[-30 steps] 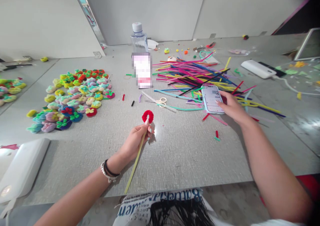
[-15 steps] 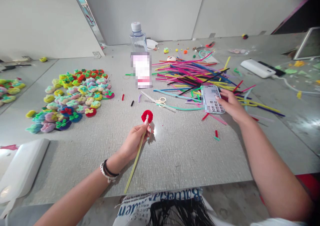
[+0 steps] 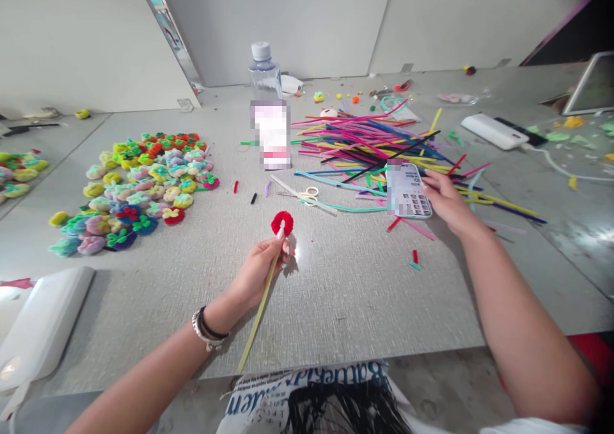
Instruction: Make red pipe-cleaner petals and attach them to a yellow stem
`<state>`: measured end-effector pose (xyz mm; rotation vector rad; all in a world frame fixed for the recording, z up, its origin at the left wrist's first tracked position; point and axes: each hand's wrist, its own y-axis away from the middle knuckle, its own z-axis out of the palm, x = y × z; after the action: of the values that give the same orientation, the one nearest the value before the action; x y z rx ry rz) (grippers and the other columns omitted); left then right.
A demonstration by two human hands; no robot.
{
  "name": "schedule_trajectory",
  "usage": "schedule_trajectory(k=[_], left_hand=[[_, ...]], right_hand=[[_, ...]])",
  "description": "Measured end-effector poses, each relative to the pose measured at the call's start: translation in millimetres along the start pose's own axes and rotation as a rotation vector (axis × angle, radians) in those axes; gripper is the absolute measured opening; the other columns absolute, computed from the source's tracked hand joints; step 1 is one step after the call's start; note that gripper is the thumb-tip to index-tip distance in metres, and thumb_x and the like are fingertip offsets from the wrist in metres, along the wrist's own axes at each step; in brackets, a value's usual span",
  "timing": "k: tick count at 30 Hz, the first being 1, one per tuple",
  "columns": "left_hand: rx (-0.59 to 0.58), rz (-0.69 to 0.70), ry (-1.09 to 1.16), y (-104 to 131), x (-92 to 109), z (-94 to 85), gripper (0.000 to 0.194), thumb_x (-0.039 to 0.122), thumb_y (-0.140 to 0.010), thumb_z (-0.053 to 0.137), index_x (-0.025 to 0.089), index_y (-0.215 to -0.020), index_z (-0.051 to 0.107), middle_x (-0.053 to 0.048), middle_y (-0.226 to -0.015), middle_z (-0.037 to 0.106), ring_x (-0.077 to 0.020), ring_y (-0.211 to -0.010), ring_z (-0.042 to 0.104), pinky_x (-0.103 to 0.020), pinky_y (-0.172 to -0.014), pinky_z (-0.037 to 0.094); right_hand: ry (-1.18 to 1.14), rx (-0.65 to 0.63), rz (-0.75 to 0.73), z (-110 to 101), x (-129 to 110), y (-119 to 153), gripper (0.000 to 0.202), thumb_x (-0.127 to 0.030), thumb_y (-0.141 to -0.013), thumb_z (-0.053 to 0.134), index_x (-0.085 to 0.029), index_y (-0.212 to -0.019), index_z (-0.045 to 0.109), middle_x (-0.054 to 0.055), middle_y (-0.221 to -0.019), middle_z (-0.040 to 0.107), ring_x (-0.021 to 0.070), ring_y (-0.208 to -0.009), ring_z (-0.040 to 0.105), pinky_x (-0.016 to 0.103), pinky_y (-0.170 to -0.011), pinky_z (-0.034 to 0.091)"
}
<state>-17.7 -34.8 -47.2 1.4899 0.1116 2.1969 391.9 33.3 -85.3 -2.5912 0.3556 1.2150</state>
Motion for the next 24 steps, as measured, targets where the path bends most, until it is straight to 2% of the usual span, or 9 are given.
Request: schedule_trajectory(k=[3,8,16,24], left_hand=[[-0.001,0.001,-0.002,0,0,-0.2,0.03,0.036,-0.082,0.064,0.016,-0.063,0.053,0.0,-0.069,0.05,-0.009,-0.058,0.04,-0.022,-0.054,0.031],[0.013,-0.013,-0.015,1,1,1.1,0.03,0.037,-0.082,0.063,0.016,-0.064,0.052,0.0,-0.069,0.05,-0.0088,-0.058,0.04,-0.021,-0.055,0.031],[0.026,-0.025,-0.028,2,2,1.3,0.031,0.037,-0.084,0.06,0.016,-0.063,0.051,0.0,-0.068,0.05,-0.009,-0.059,0.04,-0.023,-0.057,0.032],[0.019,-0.031,-0.018,2,2,1.1,0.029,0.036,-0.083,0.062,0.016,-0.064,0.051,0.0,-0.068,0.052,-0.0091,-0.059,0.041,-0.023,-0.057,0.033]], right_hand=[[-0.042,0.001,0.047,-2,-3,2,0.049,-0.033,-0.089,0.048,-0.023,-0.137,0.041,0.016,-0.14,0.051,0.0263,-0.125,0.053,0.043,-0.101,0.046],[-0.051,-0.032,0.042,-5,-6,4,0.055,-0.034,-0.086,0.058,-0.026,-0.137,0.042,0.013,-0.144,0.048,0.0266,-0.129,0.049,0.045,-0.106,0.041],[-0.104,-0.186,0.093,-21,-17,13,0.062,-0.025,-0.086,0.058,-0.029,-0.145,0.036,0.012,-0.152,0.038,0.0235,-0.138,0.039,0.041,-0.11,0.035],[-0.055,-0.206,0.071,-21,-27,18,0.063,-0.025,-0.088,0.056,-0.024,-0.147,0.033,0.014,-0.153,0.034,0.0229,-0.141,0.034,0.04,-0.113,0.029]])
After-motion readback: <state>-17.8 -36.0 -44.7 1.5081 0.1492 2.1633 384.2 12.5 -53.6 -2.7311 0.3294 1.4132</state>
